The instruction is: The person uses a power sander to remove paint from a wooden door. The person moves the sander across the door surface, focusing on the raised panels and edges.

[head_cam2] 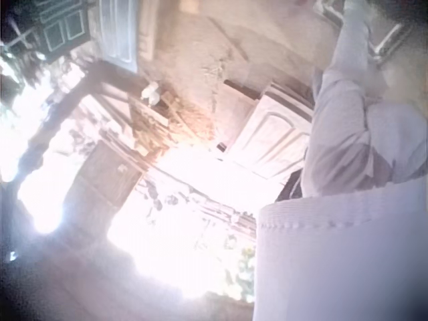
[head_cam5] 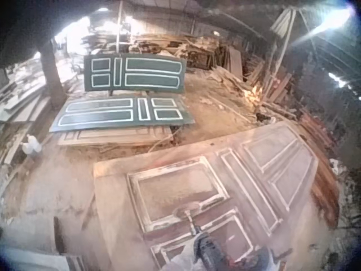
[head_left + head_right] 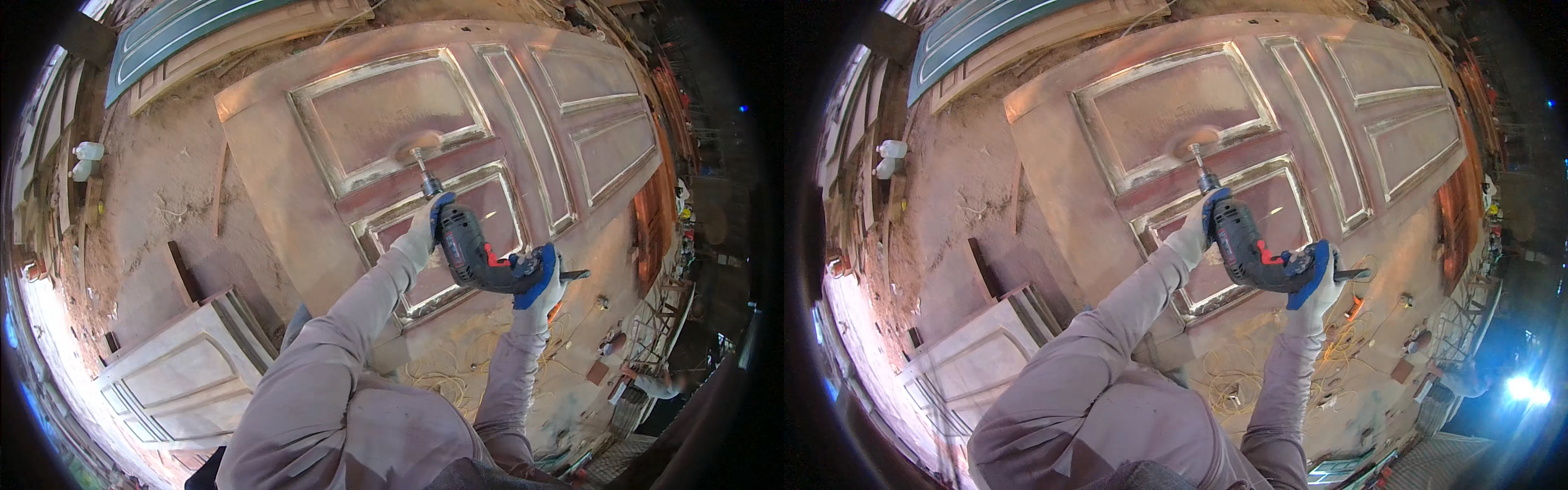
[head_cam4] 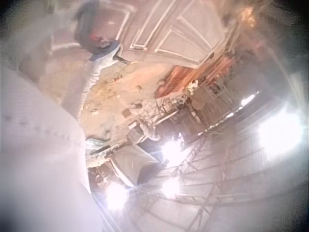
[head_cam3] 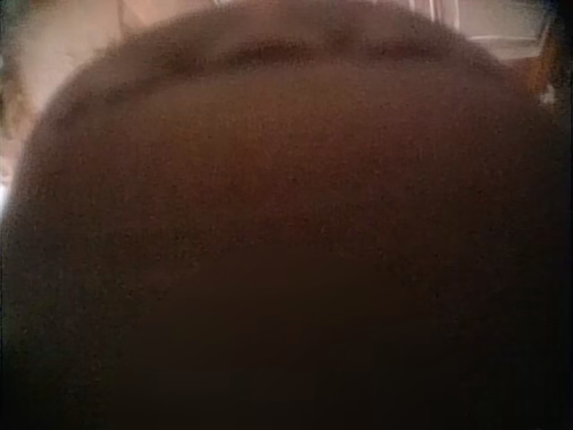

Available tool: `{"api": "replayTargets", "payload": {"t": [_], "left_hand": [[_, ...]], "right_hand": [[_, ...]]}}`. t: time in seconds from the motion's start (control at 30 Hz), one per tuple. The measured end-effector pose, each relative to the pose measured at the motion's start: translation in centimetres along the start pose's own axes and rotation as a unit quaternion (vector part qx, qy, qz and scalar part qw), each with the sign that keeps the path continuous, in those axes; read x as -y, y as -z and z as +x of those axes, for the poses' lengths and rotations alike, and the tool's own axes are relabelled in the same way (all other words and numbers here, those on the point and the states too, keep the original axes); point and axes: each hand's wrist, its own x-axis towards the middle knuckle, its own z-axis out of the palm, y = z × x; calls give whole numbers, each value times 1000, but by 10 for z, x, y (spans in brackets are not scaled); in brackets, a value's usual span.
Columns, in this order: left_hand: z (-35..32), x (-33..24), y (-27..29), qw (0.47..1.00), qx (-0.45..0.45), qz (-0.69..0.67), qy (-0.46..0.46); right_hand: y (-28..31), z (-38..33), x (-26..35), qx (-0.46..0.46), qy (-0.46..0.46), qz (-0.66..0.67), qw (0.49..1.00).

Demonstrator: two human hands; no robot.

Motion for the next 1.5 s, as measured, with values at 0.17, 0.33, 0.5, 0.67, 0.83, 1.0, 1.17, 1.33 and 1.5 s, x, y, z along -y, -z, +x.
{"api": "replayTargets", "payload": {"t": [0.17,0.33,0.5,0.67,0.83,1.0,1.17,1.33,1.5], "left_hand": [[-33,-10,27,998,-54,-6,-21],[-15,-3,6,1000,-2,20,-7],[-31,-8,14,1000,-19,15,-13],[-69,-22,39,995,-93,18,-41],[-6,5,1,998,-29,44,-16],[59,22,-38,999,32,-26,34],[25,5,-23,999,10,-43,26],[-58,-25,47,998,-36,-36,-35],[-66,-26,60,987,-120,51,-95]], "right_hand": [[-1,-27,-18,-16,-28,5,999],[6,-18,-10,-18,-6,5,1000],[12,-13,-13,-21,-46,-1,999],[9,-35,-32,17,-81,40,996],[16,3,-7,-56,-17,-41,997],[10,46,23,2,19,-71,997],[1,36,13,-19,-21,-64,998],[6,-16,-30,13,-89,-17,996],[30,-34,-71,7,-94,71,993]]}}
